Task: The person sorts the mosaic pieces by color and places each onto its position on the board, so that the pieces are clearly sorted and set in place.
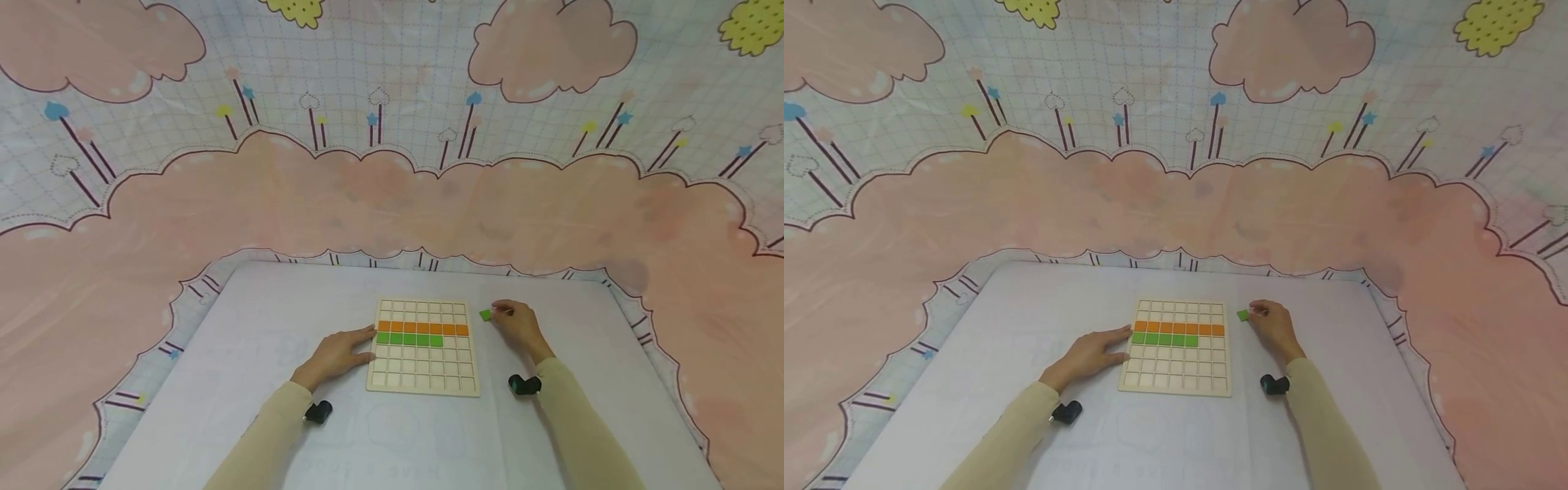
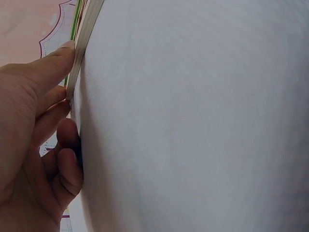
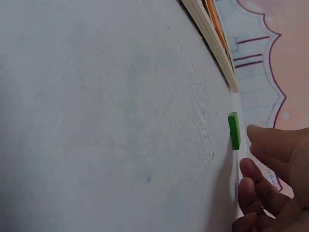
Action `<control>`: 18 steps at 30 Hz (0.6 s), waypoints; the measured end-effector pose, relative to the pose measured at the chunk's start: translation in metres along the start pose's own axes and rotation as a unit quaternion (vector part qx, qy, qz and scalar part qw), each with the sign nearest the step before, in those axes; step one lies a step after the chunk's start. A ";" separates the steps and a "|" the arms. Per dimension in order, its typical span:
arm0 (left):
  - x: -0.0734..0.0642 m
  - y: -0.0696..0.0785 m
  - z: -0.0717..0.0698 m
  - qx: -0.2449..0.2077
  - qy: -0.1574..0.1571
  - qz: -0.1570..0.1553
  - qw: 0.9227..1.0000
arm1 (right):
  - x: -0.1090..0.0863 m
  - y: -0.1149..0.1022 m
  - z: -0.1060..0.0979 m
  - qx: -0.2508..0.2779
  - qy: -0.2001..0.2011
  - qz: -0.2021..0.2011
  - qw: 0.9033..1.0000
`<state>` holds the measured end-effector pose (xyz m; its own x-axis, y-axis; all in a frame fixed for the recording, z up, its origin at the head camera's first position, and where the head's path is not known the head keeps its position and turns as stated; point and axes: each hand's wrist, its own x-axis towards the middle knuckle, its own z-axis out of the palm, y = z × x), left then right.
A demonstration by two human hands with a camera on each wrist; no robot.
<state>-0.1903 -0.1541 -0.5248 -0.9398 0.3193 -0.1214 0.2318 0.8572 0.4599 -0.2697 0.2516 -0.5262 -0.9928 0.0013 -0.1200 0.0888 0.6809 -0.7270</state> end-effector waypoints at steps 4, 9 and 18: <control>0.000 0.000 0.000 0.000 0.001 0.002 1.000 | 0.001 -0.002 0.001 -0.014 -0.019 0.008 1.000; -0.001 0.001 0.000 0.001 0.001 0.001 1.000 | 0.002 -0.004 0.001 -0.024 -0.034 0.010 0.999; 0.000 0.000 0.001 0.003 0.003 0.001 1.000 | -0.001 -0.004 0.002 -0.041 -0.013 -0.028 0.999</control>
<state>-0.1899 -0.1543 -0.5256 -0.9408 0.3186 -0.1161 0.2348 0.8592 0.4546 -0.2687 0.2474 -0.5240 -0.9934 -0.0567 -0.0994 0.0255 0.7366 -0.6758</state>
